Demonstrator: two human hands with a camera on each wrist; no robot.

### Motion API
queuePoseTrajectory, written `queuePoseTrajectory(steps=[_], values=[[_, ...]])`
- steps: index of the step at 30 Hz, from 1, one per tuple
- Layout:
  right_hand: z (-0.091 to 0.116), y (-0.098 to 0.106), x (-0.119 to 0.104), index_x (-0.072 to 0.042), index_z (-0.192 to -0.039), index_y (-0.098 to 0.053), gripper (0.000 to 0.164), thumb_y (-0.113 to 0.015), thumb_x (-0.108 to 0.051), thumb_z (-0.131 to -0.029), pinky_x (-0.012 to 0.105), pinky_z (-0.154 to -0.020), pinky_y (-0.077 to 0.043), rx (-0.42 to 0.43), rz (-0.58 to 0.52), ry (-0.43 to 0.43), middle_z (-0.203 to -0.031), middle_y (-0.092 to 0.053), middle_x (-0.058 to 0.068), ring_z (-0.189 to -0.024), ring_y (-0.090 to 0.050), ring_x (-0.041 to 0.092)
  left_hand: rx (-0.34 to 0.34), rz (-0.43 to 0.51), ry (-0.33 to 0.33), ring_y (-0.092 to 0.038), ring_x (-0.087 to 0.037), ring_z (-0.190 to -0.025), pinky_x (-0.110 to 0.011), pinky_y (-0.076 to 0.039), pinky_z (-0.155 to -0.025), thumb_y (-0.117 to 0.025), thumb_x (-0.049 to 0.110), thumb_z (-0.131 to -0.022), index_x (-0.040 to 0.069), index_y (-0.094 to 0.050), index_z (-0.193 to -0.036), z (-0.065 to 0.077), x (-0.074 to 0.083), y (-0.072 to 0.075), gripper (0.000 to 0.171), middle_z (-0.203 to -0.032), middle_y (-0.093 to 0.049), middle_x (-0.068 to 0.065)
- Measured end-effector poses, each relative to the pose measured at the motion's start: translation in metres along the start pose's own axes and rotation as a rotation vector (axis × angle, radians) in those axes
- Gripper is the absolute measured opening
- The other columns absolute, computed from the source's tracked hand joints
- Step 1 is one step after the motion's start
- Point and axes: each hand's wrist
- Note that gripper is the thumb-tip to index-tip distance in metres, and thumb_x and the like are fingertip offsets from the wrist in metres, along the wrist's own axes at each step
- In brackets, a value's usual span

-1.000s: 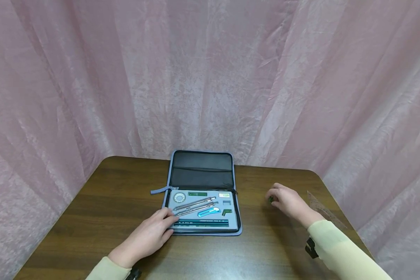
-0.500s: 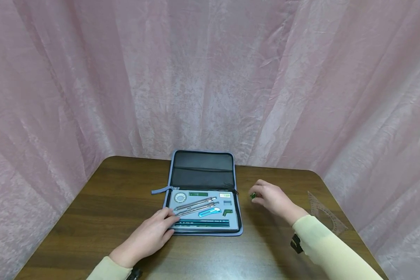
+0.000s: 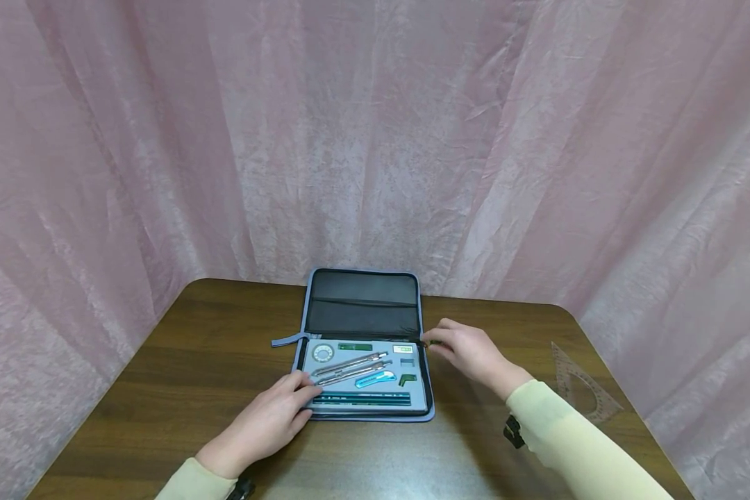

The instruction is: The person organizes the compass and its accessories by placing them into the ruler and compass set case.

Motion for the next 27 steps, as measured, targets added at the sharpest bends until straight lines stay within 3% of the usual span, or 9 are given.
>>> queuePoseTrajectory(steps=[4, 8, 15, 27], values=[[-0.005, -0.003, -0.004, -0.012, -0.117, -0.083, 0.016, -0.080, -0.007, -0.103, 0.036, -0.079, -0.061, 0.001, -0.033, 0.011, -0.108, -0.066, -0.002, -0.087, -0.065, 0.011, 0.004, -0.001, 0.000, -0.059, -0.016, -0.109, -0.039, -0.062, -0.092, -0.085, 0.010, -0.098, 0.007, -0.078, -0.133, 0.000, 0.000, 0.000, 0.036, -0.125, -0.062, -0.002], [-0.010, -0.006, -0.008, -0.012, -0.114, -0.077, 0.010, -0.078, -0.009, -0.104, 0.038, -0.083, -0.061, -0.023, -0.073, -0.030, -0.109, -0.064, -0.004, -0.092, -0.065, 0.012, 0.012, -0.003, -0.006, -0.059, -0.017, -0.108, -0.039, -0.062, -0.090, -0.086, 0.009, -0.098, 0.006, -0.078, -0.133, 0.001, 0.000, 0.000, 0.036, -0.124, -0.062, -0.002], [-0.018, -0.012, -0.015, -0.019, -0.098, -0.073, 0.015, -0.086, -0.012, -0.098, 0.032, -0.074, -0.058, -0.055, -0.115, -0.080, -0.092, -0.067, -0.012, -0.081, -0.061, 0.007, 0.009, 0.002, -0.001, -0.059, -0.017, -0.110, -0.040, -0.062, -0.092, -0.085, 0.009, -0.098, 0.006, -0.077, -0.134, 0.000, 0.000, 0.001, 0.036, -0.126, -0.062, -0.003], [-0.024, -0.029, -0.022, -0.022, -0.088, -0.070, 0.024, -0.090, -0.010, -0.095, 0.027, -0.068, -0.052, -0.085, -0.156, -0.024, -0.085, -0.061, -0.013, -0.078, -0.055, 0.006, 0.040, 0.001, -0.040, -0.061, -0.018, -0.110, -0.041, -0.062, -0.090, -0.084, 0.006, -0.097, 0.005, -0.077, -0.133, 0.001, -0.002, -0.001, 0.036, -0.125, -0.062, -0.003]])
Point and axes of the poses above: each hand's wrist, its own z-axis away from the middle knuckle, its own y-axis out of the back of the hand, x = y × z
